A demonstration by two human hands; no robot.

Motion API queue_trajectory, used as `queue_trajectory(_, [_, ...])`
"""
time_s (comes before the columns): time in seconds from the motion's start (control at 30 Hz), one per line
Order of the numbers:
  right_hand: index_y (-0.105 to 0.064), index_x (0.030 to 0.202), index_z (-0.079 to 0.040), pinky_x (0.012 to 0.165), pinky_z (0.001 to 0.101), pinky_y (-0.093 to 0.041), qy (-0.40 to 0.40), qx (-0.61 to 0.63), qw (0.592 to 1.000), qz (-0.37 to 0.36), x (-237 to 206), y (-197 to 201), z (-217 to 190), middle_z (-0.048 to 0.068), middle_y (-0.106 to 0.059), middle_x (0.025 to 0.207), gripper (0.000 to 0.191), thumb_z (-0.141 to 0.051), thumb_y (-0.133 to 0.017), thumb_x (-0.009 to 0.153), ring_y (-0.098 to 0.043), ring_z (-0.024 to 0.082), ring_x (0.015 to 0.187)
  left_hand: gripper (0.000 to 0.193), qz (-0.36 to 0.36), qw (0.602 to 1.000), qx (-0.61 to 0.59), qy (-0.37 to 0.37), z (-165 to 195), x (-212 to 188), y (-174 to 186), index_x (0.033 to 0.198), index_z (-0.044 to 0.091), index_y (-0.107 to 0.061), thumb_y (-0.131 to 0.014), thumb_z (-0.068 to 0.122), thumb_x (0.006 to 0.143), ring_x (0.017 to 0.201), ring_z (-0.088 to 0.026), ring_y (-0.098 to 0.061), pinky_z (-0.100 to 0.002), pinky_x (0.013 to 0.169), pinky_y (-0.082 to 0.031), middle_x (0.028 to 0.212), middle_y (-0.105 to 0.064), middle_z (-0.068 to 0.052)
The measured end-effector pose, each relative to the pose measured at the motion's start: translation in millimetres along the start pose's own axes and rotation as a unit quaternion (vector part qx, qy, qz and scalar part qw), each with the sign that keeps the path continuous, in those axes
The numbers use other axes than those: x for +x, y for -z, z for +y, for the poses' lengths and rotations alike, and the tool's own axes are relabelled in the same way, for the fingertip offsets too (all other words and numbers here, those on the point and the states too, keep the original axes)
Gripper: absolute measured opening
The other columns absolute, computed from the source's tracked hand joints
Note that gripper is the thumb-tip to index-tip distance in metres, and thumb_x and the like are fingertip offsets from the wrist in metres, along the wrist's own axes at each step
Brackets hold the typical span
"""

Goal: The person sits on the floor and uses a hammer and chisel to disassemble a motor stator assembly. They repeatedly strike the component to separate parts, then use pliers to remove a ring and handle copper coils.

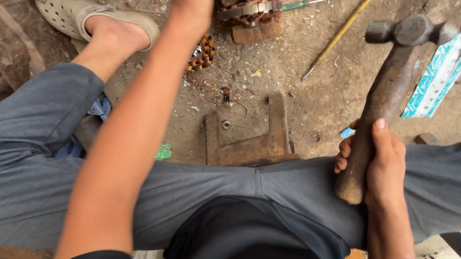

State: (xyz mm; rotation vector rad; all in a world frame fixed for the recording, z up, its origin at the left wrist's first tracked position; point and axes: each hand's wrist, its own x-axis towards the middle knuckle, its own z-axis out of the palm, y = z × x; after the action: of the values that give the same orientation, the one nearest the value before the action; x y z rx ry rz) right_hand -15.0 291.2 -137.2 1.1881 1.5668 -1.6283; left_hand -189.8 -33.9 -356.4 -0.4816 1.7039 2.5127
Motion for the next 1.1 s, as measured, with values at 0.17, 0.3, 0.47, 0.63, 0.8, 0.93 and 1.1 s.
queue_trajectory(0.17, [-0.054, 0.112, 0.002, 0.049, 0.0364, -0.051, 0.017, 0.000, 1.000, 0.002, -1.7, 3.8, 8.3, 0.013, -0.057, 0.071, 0.050, -0.047, -0.045, 0.109, -0.056, 0.022, 0.051, 0.034, 0.014, 0.995, 0.068, -0.070, -26.4, -32.4, -47.2, 0.065, 0.008, -0.048, -0.054, 0.014, 0.099, 0.051, -0.012, -0.048, -0.030, 0.053, -0.039, 0.056, -0.048, 0.001])
queue_trajectory(0.3, [-0.054, 0.113, 0.002, 0.050, 0.0363, -0.051, 0.035, 0.003, 0.999, -0.003, -1.9, 5.3, 11.3, 0.013, -0.057, 0.071, 0.050, -0.047, -0.045, 0.109, -0.056, 0.022, 0.052, 0.041, 0.049, 0.991, 0.095, -0.084, -34.0, -41.6, -53.7, 0.062, 0.010, -0.046, -0.057, 0.016, 0.101, 0.048, -0.009, -0.044, -0.028, 0.051, -0.035, 0.053, -0.047, 0.003])
queue_trajectory(0.47, [-0.055, 0.113, 0.002, 0.049, 0.0357, -0.051, 0.041, -0.003, 0.999, 0.005, 0.4, 4.8, 10.1, 0.013, -0.057, 0.070, 0.050, -0.047, -0.045, 0.109, -0.057, 0.021, 0.051, 0.041, 0.049, 0.984, 0.123, -0.122, -45.2, -36.0, -52.0, 0.067, 0.010, -0.048, -0.055, 0.024, 0.105, 0.051, -0.009, -0.045, -0.028, 0.052, -0.035, 0.057, -0.048, 0.003])
queue_trajectory(0.63, [-0.054, 0.113, 0.001, 0.048, 0.0358, -0.050, 0.037, -0.001, 0.999, 0.003, 0.3, 4.5, 11.0, 0.013, -0.057, 0.070, 0.048, -0.046, -0.045, 0.109, -0.056, 0.021, 0.049, 0.033, 0.043, 0.957, 0.232, -0.168, -51.4, -46.4, -65.1, 0.081, 0.010, -0.062, -0.054, 0.031, 0.105, 0.052, -0.008, -0.054, -0.028, 0.049, -0.037, 0.064, -0.059, 0.003])
queue_trajectory(0.8, [-0.053, 0.113, 0.002, 0.050, 0.0346, -0.051, 0.057, -0.046, 0.997, -0.004, -2.9, 3.6, 13.7, 0.012, -0.058, 0.070, 0.045, -0.042, -0.046, 0.109, -0.058, 0.020, 0.052, 0.024, -0.089, 0.888, 0.345, -0.291, -28.3, -56.1, -71.8, 0.111, 0.008, -0.068, -0.059, 0.030, 0.109, 0.074, -0.014, -0.071, -0.036, 0.070, -0.056, 0.084, -0.073, -0.002])
queue_trajectory(0.93, [-0.055, 0.113, 0.002, 0.051, 0.0322, -0.050, 0.082, -0.076, 0.992, -0.058, -5.6, 0.7, 14.3, 0.011, -0.061, 0.070, 0.043, -0.040, -0.047, 0.108, -0.059, 0.018, 0.053, 0.027, -0.180, 0.910, 0.309, -0.209, -5.8, -50.2, -58.8, 0.133, 0.010, -0.067, -0.065, 0.028, 0.113, 0.115, -0.027, -0.078, -0.040, 0.103, -0.062, 0.122, -0.078, -0.011])
queue_trajectory(1.1, [-0.056, 0.111, 0.001, 0.051, 0.0305, -0.050, 0.098, -0.145, 0.979, -0.108, -10.9, -8.9, 11.3, 0.007, -0.061, 0.071, 0.036, -0.034, -0.052, 0.104, -0.059, 0.015, 0.054, 0.033, -0.219, 0.916, 0.328, -0.075, 7.6, -41.2, -49.8, 0.127, 0.009, -0.074, -0.069, 0.035, 0.106, 0.113, -0.028, -0.078, -0.043, 0.103, -0.058, 0.119, -0.079, -0.012])
